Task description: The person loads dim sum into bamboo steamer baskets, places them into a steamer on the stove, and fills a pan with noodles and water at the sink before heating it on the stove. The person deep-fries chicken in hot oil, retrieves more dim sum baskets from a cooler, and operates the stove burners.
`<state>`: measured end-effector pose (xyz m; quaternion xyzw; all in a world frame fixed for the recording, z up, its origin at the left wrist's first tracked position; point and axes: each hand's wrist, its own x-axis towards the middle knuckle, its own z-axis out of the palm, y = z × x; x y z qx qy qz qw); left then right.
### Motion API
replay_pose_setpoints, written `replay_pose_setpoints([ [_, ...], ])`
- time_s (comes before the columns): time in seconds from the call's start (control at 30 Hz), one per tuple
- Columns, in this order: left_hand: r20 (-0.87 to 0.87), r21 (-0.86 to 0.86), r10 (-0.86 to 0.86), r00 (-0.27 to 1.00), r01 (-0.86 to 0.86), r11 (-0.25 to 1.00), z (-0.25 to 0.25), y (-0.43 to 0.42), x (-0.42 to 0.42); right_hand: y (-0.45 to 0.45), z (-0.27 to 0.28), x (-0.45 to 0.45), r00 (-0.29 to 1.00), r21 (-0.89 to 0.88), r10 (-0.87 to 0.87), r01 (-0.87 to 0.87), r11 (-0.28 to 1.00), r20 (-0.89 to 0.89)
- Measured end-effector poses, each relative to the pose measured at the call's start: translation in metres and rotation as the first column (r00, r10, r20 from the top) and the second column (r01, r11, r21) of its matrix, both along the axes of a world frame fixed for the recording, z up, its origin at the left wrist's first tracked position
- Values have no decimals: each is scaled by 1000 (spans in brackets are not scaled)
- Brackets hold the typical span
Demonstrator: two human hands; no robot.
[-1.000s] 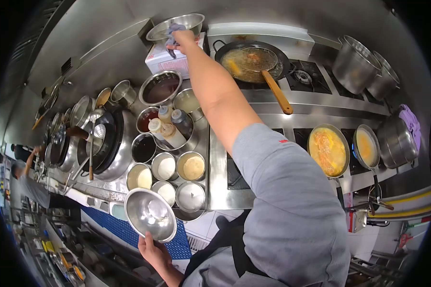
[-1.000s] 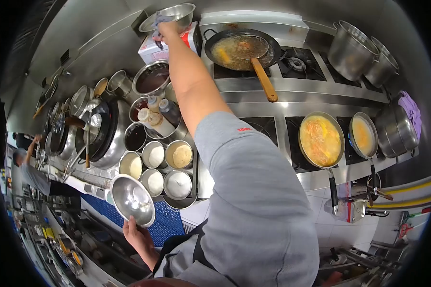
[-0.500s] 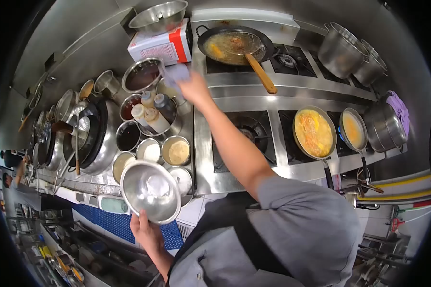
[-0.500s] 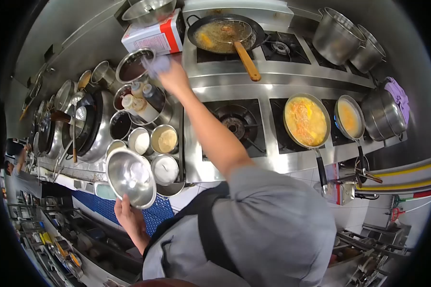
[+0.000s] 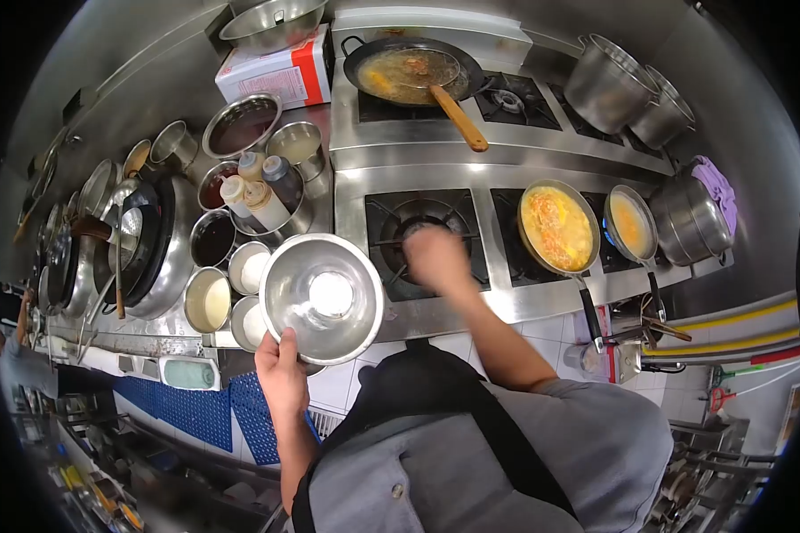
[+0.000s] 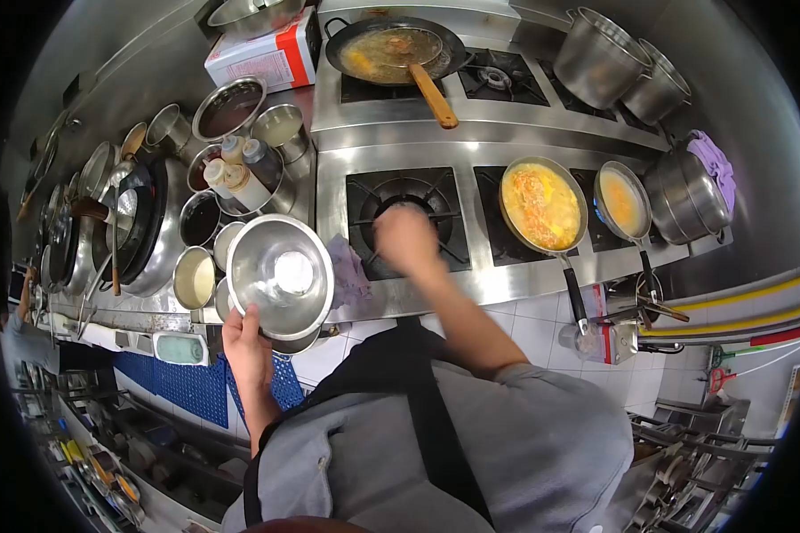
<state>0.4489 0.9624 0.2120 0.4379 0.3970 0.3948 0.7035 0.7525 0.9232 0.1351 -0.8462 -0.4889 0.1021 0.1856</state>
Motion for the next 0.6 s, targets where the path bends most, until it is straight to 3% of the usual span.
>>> replay_pose_setpoints([
  [0.03, 16, 5, -1, 1000, 1, 1000, -2, -2, -1, -5, -10, 45, 944, 493, -284, 330, 805, -168],
  [0.07, 30, 10, -1, 1000, 1, 1000, -2, -5, -4, -5, -9, 97, 724, 419, -351, 650, 634, -593],
  [0.13, 2, 9, 0, 1000, 0, 1000, 0, -8, -7, 15, 36, 154, 439, 367, -143, 859, 357, -887],
  [0.2, -23, 13, -5, 1000, 5, 1000, 1, -7, -4, 44, 93, 158, 173, 258, 198, 772, 581, -965],
  [0.27, 54, 46, -19, 998, 16, 999, 1, -8, 1, 98, 54, 209, -23, 155, 223, 650, 744, -975],
  [0.33, 50, 52, -15, 999, 13, 999, 3, -9, 6, 116, 62, 197, -68, 103, 193, 651, 752, -979],
  [0.47, 66, 71, -14, 998, 9, 997, 0, -8, 15, 124, 63, 173, -27, 133, 216, 714, 688, -976],
  [0.53, 52, 72, -58, 997, 54, 996, 2, -2, 23, 117, 66, 165, 61, 201, 224, 709, 676, -973],
  [0.57, 10, 89, -89, 996, 88, 992, -1, 0, 26, 97, 73, 147, 169, 274, 224, 737, 618, -960],
  [0.6, -34, 103, -112, 993, 114, 988, -4, 2, 28, 79, 76, 138, 155, 259, 218, 745, 614, -964],
])
